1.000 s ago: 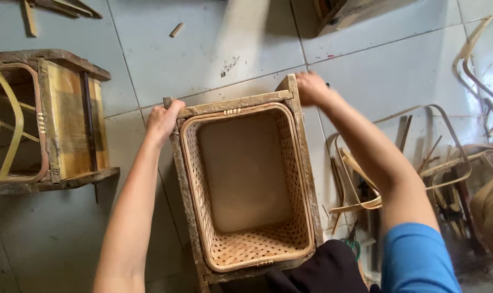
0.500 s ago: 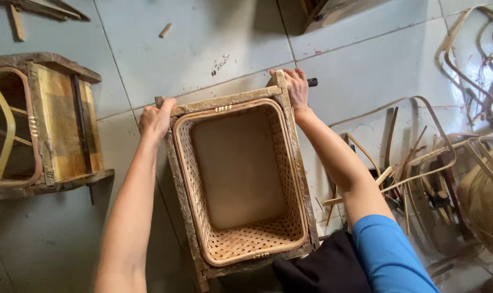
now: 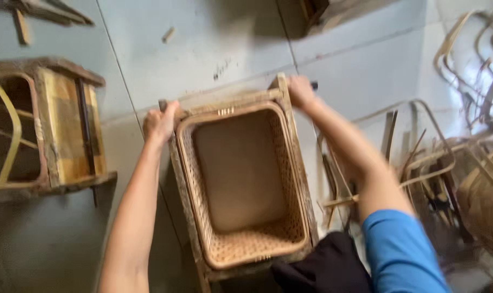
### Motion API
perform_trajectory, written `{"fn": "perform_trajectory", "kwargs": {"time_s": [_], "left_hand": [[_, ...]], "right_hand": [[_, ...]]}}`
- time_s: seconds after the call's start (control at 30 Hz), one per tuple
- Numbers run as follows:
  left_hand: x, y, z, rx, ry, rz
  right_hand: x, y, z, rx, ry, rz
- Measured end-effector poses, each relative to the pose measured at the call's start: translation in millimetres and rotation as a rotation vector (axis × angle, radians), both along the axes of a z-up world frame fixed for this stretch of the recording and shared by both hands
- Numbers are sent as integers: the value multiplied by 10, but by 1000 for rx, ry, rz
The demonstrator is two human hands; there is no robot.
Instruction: The person uses a hammer to remove wooden slats from a woven basket placed in a wooden frame. They then adjust the basket and remove additional pieces by hand, leaving the basket empty of the internal slats.
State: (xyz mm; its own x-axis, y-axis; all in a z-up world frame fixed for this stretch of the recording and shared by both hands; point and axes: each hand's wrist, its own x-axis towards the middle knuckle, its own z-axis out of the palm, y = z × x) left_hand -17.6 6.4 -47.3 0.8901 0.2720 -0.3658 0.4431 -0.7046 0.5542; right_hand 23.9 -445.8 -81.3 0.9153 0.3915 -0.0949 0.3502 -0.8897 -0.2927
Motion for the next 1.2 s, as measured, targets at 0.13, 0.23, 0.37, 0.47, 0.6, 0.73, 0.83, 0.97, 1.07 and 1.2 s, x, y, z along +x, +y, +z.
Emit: {"fn": "perform_trajectory", "kwargs": {"time_s": [0.13,0.23,0.37,0.47,0.6,0.73,0.83,0.97,1.07,1.2], "left_hand": [[10,57,42,5,104,9],[11,-56,47,16,9,22],[-14,-79,133,-9,123,55],[-30,-90,201,-15,167,73],[-19,-119,247,-18,97,16],[1,-38,251,46,72,-18],[31,-101,210,53,34,-37],[-88,-59,221,39,74,-1],[10,-163,286,51,56,33],[-72,-242,349,66,-98,69]], "right_hand": [[-398,130,-188,59,-366,-188],[-691,124,-101,10,-493,-107],[-726,98,267,-47,-374,1],[-272,15,542,58,91,19],[156,38,528,114,766,4],[-26,112,212,-75,426,-141],[-377,31,38,-44,-171,-181],[-989,67,86,66,-515,-34],[-1362,-36,402,60,-408,30],[-1333,-66,612,149,19,-189]]}}
